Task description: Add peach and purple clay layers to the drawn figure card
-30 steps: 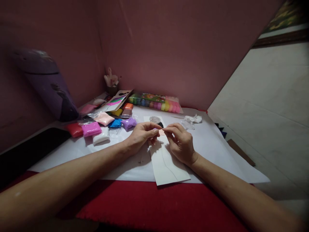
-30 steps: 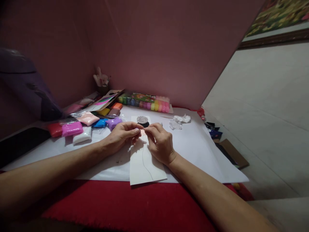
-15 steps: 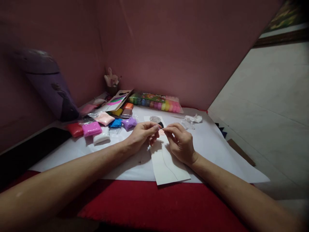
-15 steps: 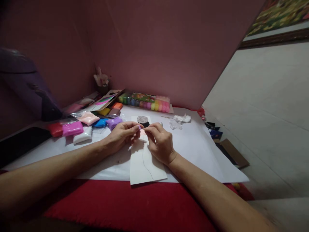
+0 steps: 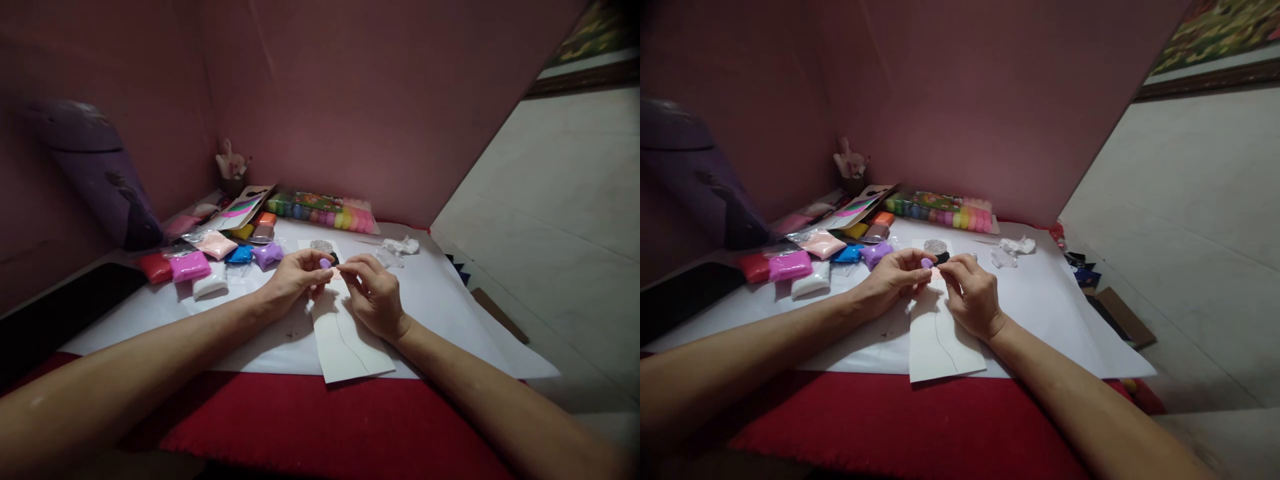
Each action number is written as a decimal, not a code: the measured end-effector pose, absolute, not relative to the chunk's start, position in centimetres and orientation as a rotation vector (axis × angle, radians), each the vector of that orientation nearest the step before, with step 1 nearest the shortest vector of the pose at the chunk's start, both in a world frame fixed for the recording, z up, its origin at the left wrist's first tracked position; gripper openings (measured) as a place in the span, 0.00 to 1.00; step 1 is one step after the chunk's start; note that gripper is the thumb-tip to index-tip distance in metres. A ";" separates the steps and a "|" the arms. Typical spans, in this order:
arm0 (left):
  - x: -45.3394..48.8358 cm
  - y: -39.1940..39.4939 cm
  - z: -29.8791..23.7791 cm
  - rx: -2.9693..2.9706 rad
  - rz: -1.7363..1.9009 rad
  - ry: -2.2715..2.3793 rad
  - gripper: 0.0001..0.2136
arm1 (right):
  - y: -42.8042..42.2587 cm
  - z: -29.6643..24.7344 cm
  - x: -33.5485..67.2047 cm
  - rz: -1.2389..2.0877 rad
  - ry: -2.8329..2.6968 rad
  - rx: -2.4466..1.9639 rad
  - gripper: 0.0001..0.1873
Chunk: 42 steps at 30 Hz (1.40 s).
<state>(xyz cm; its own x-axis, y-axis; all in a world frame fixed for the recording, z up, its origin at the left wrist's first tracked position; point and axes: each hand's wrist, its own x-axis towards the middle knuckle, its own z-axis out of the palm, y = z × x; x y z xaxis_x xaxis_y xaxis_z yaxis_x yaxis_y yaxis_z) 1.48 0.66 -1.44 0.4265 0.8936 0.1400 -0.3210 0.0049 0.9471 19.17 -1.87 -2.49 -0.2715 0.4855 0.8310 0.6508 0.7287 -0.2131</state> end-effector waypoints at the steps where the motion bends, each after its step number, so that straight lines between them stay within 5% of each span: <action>1: 1.5 0.6 -1.4 1.217 1.044 0.609 0.16 | -1.9 -2.5 19.2 -0.208 -1.928 -0.874 0.07; 42: 1.6 0.2 -1.0 1.322 1.078 0.650 0.14 | -1.9 -2.4 19.2 -0.185 -1.928 -0.881 0.08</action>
<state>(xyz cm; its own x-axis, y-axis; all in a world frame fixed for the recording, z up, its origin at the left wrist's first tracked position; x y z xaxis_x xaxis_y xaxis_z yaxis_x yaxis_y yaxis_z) 1.61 0.23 -0.99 0.4050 0.8942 0.1907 -0.2486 -0.0930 0.9641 19.23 -1.93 -2.40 -0.2667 0.4996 0.8242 0.6474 0.7264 -0.2308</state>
